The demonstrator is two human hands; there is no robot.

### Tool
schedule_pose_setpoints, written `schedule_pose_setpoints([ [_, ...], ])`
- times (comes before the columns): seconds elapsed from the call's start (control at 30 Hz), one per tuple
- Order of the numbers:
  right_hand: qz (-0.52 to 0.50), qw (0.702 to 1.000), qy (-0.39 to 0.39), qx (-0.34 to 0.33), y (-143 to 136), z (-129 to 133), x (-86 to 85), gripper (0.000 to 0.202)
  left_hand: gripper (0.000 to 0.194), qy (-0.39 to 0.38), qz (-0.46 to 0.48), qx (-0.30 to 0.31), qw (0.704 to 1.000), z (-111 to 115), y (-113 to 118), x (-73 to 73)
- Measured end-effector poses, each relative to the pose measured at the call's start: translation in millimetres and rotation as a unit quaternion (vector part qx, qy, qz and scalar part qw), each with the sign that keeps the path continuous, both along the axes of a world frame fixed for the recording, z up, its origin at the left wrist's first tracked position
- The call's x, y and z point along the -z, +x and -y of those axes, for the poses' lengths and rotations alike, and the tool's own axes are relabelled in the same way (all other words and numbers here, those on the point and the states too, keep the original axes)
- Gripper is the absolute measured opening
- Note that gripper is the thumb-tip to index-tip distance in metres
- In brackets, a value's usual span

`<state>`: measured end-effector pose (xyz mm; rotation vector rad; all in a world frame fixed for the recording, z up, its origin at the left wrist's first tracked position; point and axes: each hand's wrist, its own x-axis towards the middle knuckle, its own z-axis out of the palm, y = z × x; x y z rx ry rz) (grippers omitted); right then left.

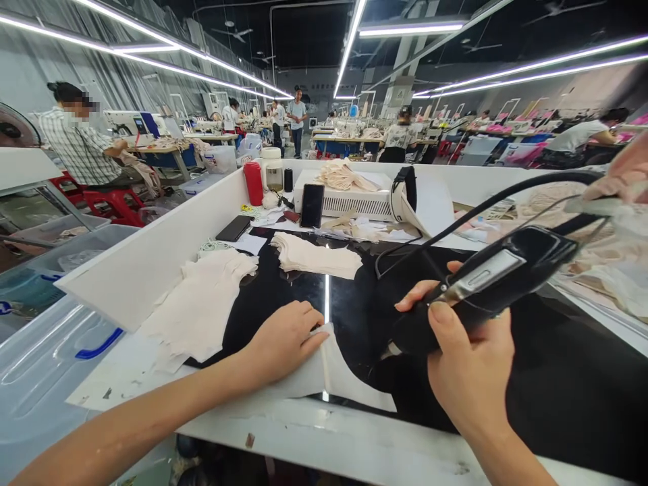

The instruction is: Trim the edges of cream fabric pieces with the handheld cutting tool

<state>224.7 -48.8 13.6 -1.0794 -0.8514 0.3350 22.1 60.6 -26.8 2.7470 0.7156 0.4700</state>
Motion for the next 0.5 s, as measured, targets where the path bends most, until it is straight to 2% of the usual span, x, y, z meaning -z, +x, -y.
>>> schedule_pose_setpoints([
  [0.07,0.034,0.999,-0.022,0.028,6.0,2.0,0.6,0.049,0.016,-0.005,-0.030,-0.033,0.999,-1.8,1.4,-0.5],
  [0.13,0.062,0.995,-0.038,0.064,10.0,2.8,1.7,0.057,0.014,-0.022,-0.042,-0.039,0.998,-1.2,2.9,-0.2],
  [0.23,0.065,0.988,-0.010,0.141,13.3,6.1,6.4,0.069,0.008,-0.067,-0.030,-0.039,0.997,0.7,4.2,-0.9],
  [0.3,0.053,0.976,0.025,0.209,14.1,13.0,12.9,0.064,0.009,-0.102,-0.010,-0.037,0.994,1.3,3.6,-3.2],
  [0.37,0.049,0.965,0.002,0.259,13.8,24.3,22.6,0.050,0.009,-0.153,0.014,-0.041,0.987,1.3,2.0,-6.6],
  [0.43,0.071,0.965,-0.095,0.236,11.2,37.3,34.7,0.036,0.009,-0.230,0.040,-0.050,0.971,1.3,0.4,-9.6],
  [0.5,0.118,0.966,-0.197,0.122,5.4,47.4,47.7,0.034,0.012,-0.317,0.081,-0.056,0.943,1.4,0.1,-11.0],
])
